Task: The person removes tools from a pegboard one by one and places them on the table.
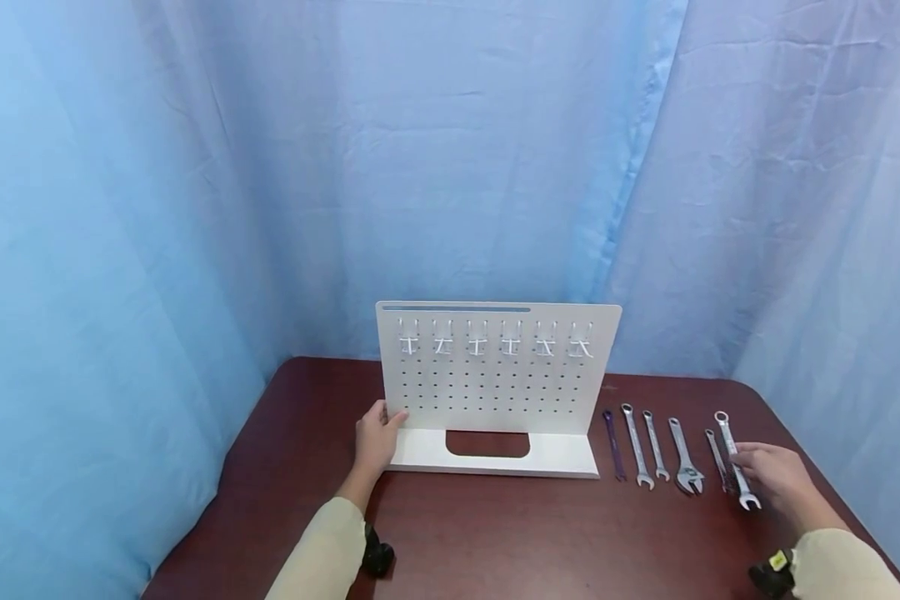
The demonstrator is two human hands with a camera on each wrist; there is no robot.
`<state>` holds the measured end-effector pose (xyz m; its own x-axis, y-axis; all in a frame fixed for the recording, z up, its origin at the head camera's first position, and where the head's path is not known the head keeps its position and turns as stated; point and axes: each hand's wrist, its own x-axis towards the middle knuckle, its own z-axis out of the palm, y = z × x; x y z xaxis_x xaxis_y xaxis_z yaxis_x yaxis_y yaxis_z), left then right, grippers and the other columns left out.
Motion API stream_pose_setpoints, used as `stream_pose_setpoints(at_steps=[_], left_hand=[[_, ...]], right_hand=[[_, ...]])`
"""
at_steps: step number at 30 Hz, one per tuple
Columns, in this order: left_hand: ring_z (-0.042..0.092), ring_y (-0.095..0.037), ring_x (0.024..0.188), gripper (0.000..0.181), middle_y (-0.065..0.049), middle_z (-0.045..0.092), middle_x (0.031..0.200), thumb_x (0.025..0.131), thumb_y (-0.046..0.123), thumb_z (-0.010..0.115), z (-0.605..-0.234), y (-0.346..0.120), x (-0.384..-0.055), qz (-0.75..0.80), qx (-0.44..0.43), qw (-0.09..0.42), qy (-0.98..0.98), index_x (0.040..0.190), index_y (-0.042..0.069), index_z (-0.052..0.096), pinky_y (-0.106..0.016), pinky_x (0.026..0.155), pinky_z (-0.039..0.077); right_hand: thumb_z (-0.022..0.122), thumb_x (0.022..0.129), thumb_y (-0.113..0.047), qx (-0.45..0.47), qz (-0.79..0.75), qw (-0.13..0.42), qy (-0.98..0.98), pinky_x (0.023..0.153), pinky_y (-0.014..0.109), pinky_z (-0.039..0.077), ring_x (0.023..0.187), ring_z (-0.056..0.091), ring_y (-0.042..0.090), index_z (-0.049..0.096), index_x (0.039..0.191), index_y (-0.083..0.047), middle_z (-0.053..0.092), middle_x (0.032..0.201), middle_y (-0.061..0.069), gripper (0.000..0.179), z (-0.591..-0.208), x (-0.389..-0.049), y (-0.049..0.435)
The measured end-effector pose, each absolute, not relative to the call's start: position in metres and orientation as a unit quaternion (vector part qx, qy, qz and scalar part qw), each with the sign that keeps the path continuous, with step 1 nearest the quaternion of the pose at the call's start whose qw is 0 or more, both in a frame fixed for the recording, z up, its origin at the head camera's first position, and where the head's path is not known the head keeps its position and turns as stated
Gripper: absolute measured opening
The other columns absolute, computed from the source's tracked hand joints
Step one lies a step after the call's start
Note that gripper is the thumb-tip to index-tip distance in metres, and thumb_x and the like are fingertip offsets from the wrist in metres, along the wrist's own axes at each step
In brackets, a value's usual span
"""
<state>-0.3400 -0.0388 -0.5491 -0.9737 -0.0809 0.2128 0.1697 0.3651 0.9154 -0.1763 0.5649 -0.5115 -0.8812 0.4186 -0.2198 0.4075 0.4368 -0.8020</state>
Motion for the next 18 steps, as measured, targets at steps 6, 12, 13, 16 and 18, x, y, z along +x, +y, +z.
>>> stream_pose_setpoints(at_steps=[6,12,13,16,18], left_hand=[[0.068,-0.026,0.111,0.024,-0.014,0.071,0.119,0.097,0.017,0.071,-0.549,-0.038,-0.339,-0.57,-0.029,0.104,-0.814,0.117,0.006,0.067,-0.045,0.09,0.057],[0.066,-0.031,0.115,0.025,-0.018,0.07,0.121,0.096,0.015,0.071,-0.55,-0.04,-0.338,-0.571,-0.03,0.117,-0.812,0.119,0.004,0.067,-0.048,0.093,0.055],[0.066,-0.031,0.116,0.025,-0.017,0.069,0.122,0.097,0.016,0.07,-0.551,-0.039,-0.338,-0.571,-0.03,0.115,-0.813,0.119,0.005,0.067,-0.047,0.093,0.055],[0.066,-0.03,0.116,0.026,-0.017,0.069,0.123,0.097,0.017,0.07,-0.552,-0.04,-0.337,-0.567,-0.03,0.107,-0.816,0.12,0.004,0.066,-0.047,0.094,0.055],[0.066,-0.028,0.116,0.026,-0.016,0.069,0.123,0.097,0.017,0.07,-0.552,-0.04,-0.337,-0.567,-0.024,0.1,-0.817,0.12,0.006,0.066,-0.046,0.094,0.055]], right_hand=[[0.055,0.1,-0.014,-0.28,0.442,0.039,-0.851,0.068,0.042,0.055,0.091,0.063,0.039,0.043,0.137,0.022,0.061,0.105,0.035,0.053,-0.521,-0.171,0.581],[0.056,0.098,-0.013,-0.274,0.414,0.055,-0.866,0.053,0.036,0.042,0.058,0.051,0.018,0.051,0.129,0.022,0.057,0.07,0.003,0.047,-0.527,-0.171,0.575],[0.056,0.098,-0.014,-0.273,0.398,0.055,-0.874,0.053,0.035,0.042,0.059,0.051,0.018,0.053,0.127,0.021,0.057,0.069,0.003,0.045,-0.528,-0.172,0.575],[0.058,0.098,-0.015,-0.271,0.348,0.05,-0.896,0.055,0.038,0.043,0.065,0.054,0.025,0.058,0.122,0.019,0.061,0.074,0.013,0.041,-0.529,-0.174,0.573],[0.058,0.099,-0.015,-0.265,0.313,0.044,-0.911,0.06,0.043,0.046,0.074,0.058,0.033,0.059,0.12,0.018,0.064,0.085,0.025,0.039,-0.527,-0.175,0.573]])
